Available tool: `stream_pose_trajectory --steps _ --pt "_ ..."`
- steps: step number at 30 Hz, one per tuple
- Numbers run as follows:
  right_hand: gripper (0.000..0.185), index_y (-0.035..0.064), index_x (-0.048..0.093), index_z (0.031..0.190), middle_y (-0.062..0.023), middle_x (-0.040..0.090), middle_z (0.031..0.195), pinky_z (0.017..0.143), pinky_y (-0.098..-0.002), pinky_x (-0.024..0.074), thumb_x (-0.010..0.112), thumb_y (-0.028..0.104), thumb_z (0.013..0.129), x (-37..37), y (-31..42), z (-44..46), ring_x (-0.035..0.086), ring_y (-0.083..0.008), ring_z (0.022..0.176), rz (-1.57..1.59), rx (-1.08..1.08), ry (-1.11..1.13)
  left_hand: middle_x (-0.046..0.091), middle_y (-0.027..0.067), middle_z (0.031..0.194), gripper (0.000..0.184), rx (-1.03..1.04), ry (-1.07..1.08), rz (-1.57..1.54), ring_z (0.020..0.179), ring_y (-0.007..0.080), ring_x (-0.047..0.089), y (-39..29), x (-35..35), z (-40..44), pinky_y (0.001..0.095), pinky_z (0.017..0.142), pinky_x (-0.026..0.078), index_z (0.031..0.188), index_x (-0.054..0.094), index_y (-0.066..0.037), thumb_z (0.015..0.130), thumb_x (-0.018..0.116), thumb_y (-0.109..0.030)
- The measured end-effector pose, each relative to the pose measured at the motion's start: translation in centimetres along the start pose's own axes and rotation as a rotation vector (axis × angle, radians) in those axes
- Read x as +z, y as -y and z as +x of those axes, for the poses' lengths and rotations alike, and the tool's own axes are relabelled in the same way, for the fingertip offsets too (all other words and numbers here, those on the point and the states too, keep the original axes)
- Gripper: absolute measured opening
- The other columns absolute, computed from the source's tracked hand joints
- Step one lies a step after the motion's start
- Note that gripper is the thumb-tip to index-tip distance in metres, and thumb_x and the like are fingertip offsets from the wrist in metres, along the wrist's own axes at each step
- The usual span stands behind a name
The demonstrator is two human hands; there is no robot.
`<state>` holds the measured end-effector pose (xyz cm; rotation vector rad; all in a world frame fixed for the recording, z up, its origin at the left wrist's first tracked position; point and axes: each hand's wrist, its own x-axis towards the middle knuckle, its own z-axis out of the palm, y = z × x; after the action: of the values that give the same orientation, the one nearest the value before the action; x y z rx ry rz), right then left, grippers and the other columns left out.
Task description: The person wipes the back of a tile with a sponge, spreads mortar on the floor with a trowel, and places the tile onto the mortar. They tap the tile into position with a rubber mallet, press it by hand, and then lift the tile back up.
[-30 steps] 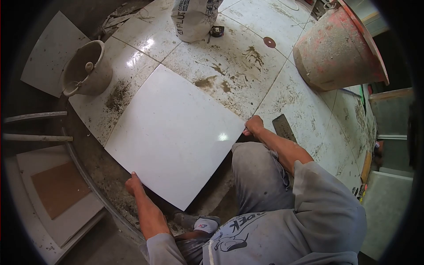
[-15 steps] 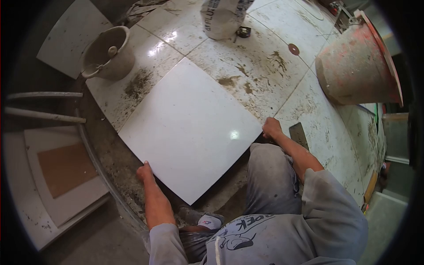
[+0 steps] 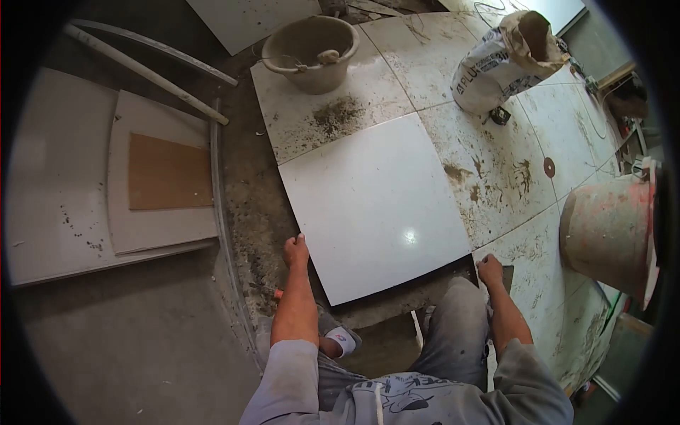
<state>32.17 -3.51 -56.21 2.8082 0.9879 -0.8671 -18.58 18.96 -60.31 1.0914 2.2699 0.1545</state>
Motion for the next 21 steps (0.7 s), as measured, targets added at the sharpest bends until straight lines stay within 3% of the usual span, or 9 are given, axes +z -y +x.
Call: stream_pose_trajectory --steps 5,9,12,13,14,16,18,19,21 --pt "0.032 0.0007 0.059 0.082 -0.0203 0.063 0.083 0.075 -0.0423 0.0476 0.066 0.029 0.071 -10.6 -1.8 -8.6 0.061 -0.0361 0.084 -0.021 0.064 0.063 0.065 0.0185 0.098 0.048 -0.073 -0.124 0.129 0.095 0.0344 0.061 -2.1 -10.5 -7.9 0.0430 0.084 0.046 0.095 0.067 -0.002 0.084 0.053 -0.047" --pt "0.032 0.0003 0.064 0.085 -0.0224 0.064 0.091 0.080 -0.0415 0.0477 0.063 0.029 0.073 -21.2 -0.9 -12.8 0.062 -0.0351 0.089 -0.087 0.157 0.153 0.068 0.0139 0.081 0.051 -0.188 -0.072 0.173 0.084 0.0325 0.064 -7.7 -22.2 -13.5 0.0409 0.081 0.047 0.083 0.071 -0.003 0.085 0.046 -0.047" --pt "0.031 0.0013 0.067 0.085 -0.0211 0.065 0.088 0.076 -0.0426 0.0489 0.066 0.028 0.070 -24.4 -1.7 -11.4 0.063 -0.0356 0.085 -0.223 0.182 0.187 0.068 0.0110 0.072 0.046 -0.156 -0.049 0.062 0.077 0.0310 0.064 -10.7 -28.1 -14.0 0.0398 0.078 0.048 0.078 0.071 -0.002 0.085 0.047 -0.041" --pt "0.029 0.0009 0.068 0.085 -0.0221 0.065 0.090 0.078 -0.0438 0.0487 0.064 0.025 0.070 -22.4 -4.6 -8.8 0.063 -0.0372 0.085 -0.381 0.041 0.304 0.068 0.0095 0.069 0.042 -0.137 -0.078 -0.021 0.075 0.0303 0.064 -12.4 -29.8 -13.2 0.0392 0.077 0.048 0.076 0.070 0.000 0.084 0.049 -0.035" --pt "0.029 0.0009 0.068 0.085 -0.0221 0.065 0.090 0.078 -0.0438 0.0487 0.064 0.025 0.070 -24.3 -0.9 -8.8 0.063 -0.0372 0.085 -0.385 0.033 0.292 0.067 0.0080 0.067 0.037 -0.120 -0.107 -0.109 0.073 0.0296 0.064 -14.7 -31.6 -12.5 0.0387 0.076 0.048 0.075 0.069 0.002 0.083 0.051 -0.030" --pt "0.036 -0.0022 0.065 0.096 -0.0248 0.063 0.098 0.087 -0.0421 0.0466 0.061 0.022 0.069 -27.1 7.6 -9.2 0.060 -0.0380 0.096 -0.230 0.178 0.231 0.068 0.0117 0.081 0.032 0.032 -0.142 -0.086 0.083 0.0302 0.063 -18.6 -35.2 -10.9 0.0375 0.081 0.047 0.090 0.065 0.004 0.080 0.057 -0.026" --pt "0.046 -0.0028 0.058 0.109 -0.0257 0.060 0.105 0.090 -0.0413 0.0445 0.062 0.022 0.070 -24.8 12.5 -7.3 0.057 -0.0394 0.101 -0.006 -0.046 0.128 0.063 0.0167 0.103 0.042 0.292 -0.563 -0.297 0.097 0.0320 0.059 -18.8 -34.0 -5.9 0.0377 0.087 0.045 0.109 0.057 0.002 0.079 0.062 -0.027" --pt "0.046 -0.0028 0.058 0.109 -0.0257 0.060 0.105 0.090 -0.0413 0.0445 0.062 0.022 0.070 -25.1 16.8 -6.9 0.057 -0.0394 0.101 -0.027 -0.049 0.127 0.063 0.0167 0.103 0.042 0.273 -0.557 -0.305 0.097 0.0320 0.059 -19.4 -34.5 -4.3 0.0377 0.087 0.045 0.109 0.057 0.002 0.079 0.062 -0.027" --pt "0.055 0.0010 0.050 0.122 -0.0267 0.056 0.114 0.092 -0.0401 0.0429 0.061 0.020 0.071 -26.3 27.9 -5.9 0.055 -0.0368 0.107 -0.042 -0.133 0.142 0.055 0.0203 0.118 0.049 0.126 -0.208 -0.346 0.109 0.0325 0.053 -23.4 -35.3 1.3 0.0372 0.093 0.041 0.116 0.052 0.000 0.078 0.066 -0.028"
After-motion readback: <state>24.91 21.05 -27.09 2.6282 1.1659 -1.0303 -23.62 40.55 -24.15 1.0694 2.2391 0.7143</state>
